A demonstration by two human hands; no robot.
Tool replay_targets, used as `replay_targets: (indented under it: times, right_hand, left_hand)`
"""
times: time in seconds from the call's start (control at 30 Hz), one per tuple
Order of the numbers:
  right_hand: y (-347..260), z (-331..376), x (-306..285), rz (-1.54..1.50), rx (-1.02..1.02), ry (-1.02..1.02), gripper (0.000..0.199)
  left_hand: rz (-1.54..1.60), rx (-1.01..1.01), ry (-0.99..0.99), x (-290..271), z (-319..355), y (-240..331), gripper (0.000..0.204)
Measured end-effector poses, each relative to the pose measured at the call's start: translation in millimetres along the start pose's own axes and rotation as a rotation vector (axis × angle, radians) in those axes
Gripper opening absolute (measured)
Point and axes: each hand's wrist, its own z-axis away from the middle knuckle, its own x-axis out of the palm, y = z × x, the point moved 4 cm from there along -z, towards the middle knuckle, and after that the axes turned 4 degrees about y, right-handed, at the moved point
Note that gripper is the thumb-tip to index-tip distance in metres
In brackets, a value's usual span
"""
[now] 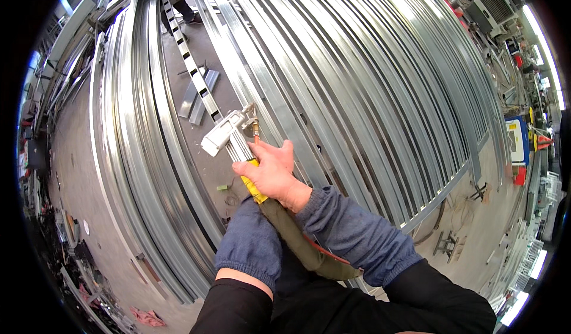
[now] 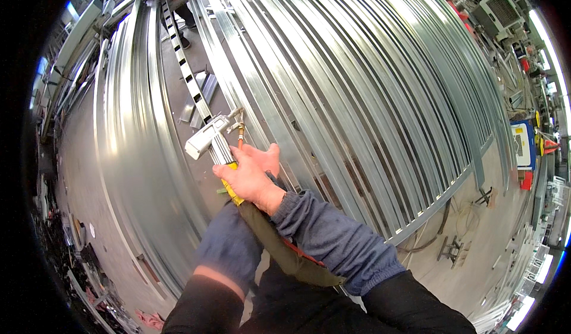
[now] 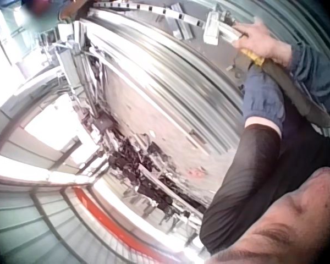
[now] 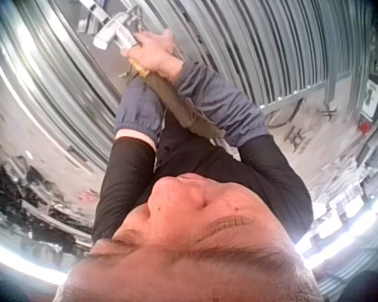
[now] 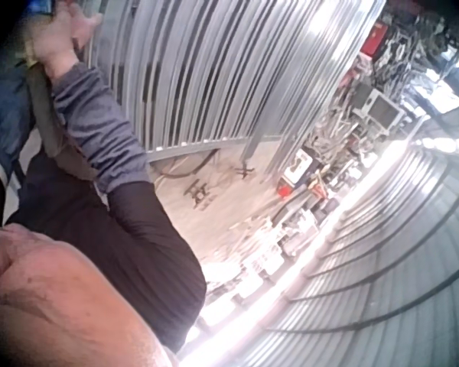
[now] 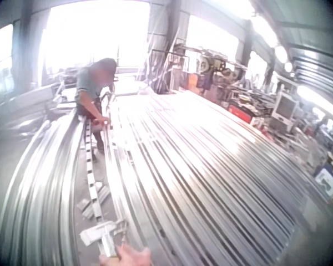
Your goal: The person picks up a long metal bar and aligns it with a metal frame on the floor. They then use a welding torch to weld the metal bar to the frame at multiple points. Another person is visible in the background working on a similar frame.
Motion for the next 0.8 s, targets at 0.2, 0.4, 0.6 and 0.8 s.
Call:
replay_targets:
  times: [0.2, 0.4, 0.6, 0.8]
  right_hand:
    - [-11, 0, 1, -0.042, 0.065, -0.091, 0.057]
    - [-16, 0, -2, -0.056, 0.092, -0.113, 0.058]
    - [-12, 0, 1, -0.121, 0.103, -0.109, 0.059]
    - [-8, 0, 3, -0.127, 0.074, -0.079, 0.058]
  left_hand:
    - [-0.037, -0.008, 0.009, -5, -7, -10, 0.082]
    - [-0.053, -0.006, 0.016, -4, -6, -9, 0.085]
    - [-0.074, -0.012, 0.025, -4, -6, -11, 0.087]
    - [-0.097, -0.018, 0.035, -3, -5, -12, 0.089]
